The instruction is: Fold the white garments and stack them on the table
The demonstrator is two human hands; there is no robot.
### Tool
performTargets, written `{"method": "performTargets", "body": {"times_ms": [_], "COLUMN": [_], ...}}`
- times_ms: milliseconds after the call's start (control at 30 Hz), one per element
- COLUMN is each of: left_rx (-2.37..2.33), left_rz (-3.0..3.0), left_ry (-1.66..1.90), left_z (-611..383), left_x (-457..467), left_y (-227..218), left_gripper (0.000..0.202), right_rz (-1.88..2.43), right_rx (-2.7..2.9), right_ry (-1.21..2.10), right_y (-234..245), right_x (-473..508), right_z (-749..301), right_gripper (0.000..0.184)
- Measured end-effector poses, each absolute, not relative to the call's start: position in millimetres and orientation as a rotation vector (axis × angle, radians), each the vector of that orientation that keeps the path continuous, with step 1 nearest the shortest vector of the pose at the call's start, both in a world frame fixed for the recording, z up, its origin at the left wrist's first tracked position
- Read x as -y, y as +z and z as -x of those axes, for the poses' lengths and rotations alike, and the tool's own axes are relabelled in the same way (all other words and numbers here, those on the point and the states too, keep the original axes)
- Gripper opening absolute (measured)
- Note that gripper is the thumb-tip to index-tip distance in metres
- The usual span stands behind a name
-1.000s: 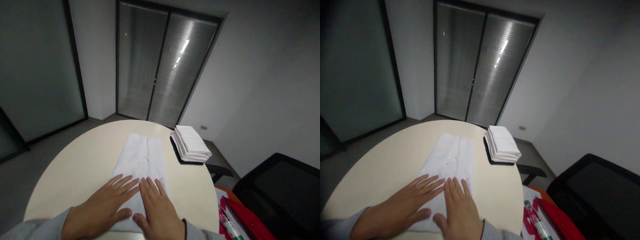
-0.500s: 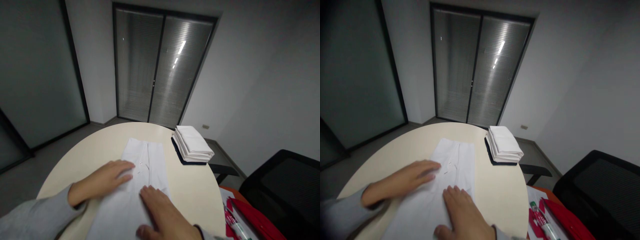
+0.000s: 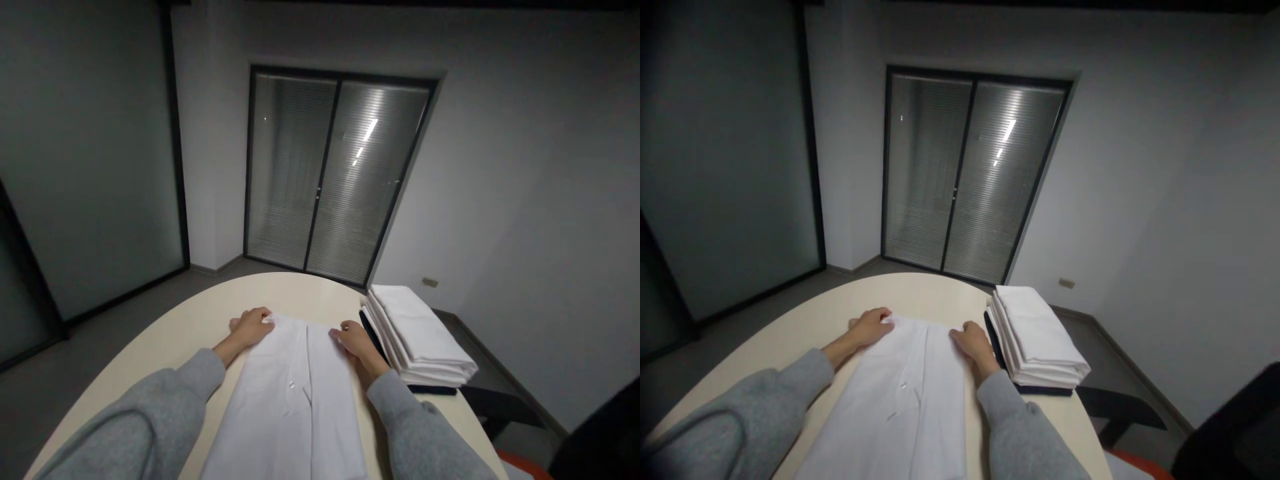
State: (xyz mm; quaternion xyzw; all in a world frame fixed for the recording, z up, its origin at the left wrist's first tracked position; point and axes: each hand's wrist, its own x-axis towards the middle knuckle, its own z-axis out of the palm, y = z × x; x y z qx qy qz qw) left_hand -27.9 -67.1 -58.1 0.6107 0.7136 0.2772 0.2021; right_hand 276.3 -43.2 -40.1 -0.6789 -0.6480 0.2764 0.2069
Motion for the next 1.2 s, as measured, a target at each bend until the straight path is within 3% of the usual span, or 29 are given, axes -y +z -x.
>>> {"method": "performTargets", "body": {"times_ms": [100,300,467,633,900,1200], "left_rx": [-1.817,-1.465,-1.276,-1.348,-1.400,-1.498], "left_rz": [-1.662,-1.564,-1.645,-2.071,-2.534,-2.856], "left_ry": [0.860,0.970,1.022,0.877,0.584,0.592], "left_z": [29.1,27.1,34.3,43.8,46.2,36.9], "left_x": [60.7,66.5,82.7,138.3,259.8,287.4], "left_y": [-59.8,-45.4,-12.0,9.0,-21.2,-15.0], "left_gripper": [0.026,0.062,0.070,0.067,0.047,0.026], "right_rz": [1.880,1.742,1.573,1.327,1.080,1.038], "right_rx": [1.776,1.756,1.889,2.033,2.277,2.161], "right_ry": [0.930,1.104,1.138,0.948,0.629,0.688], "right_y": [-50.3,-47.2,-24.6,-5.3,-21.8,-36.4], "right_x": [31.2,35.3,61.3,112.5,216.7,243.1], "right_z": [-278.9,-281.2,-283.6,-291.1,-309.4,-309.1], "right_gripper": [0.024,0.023,0.016,0.003,0.027,0.023]}}
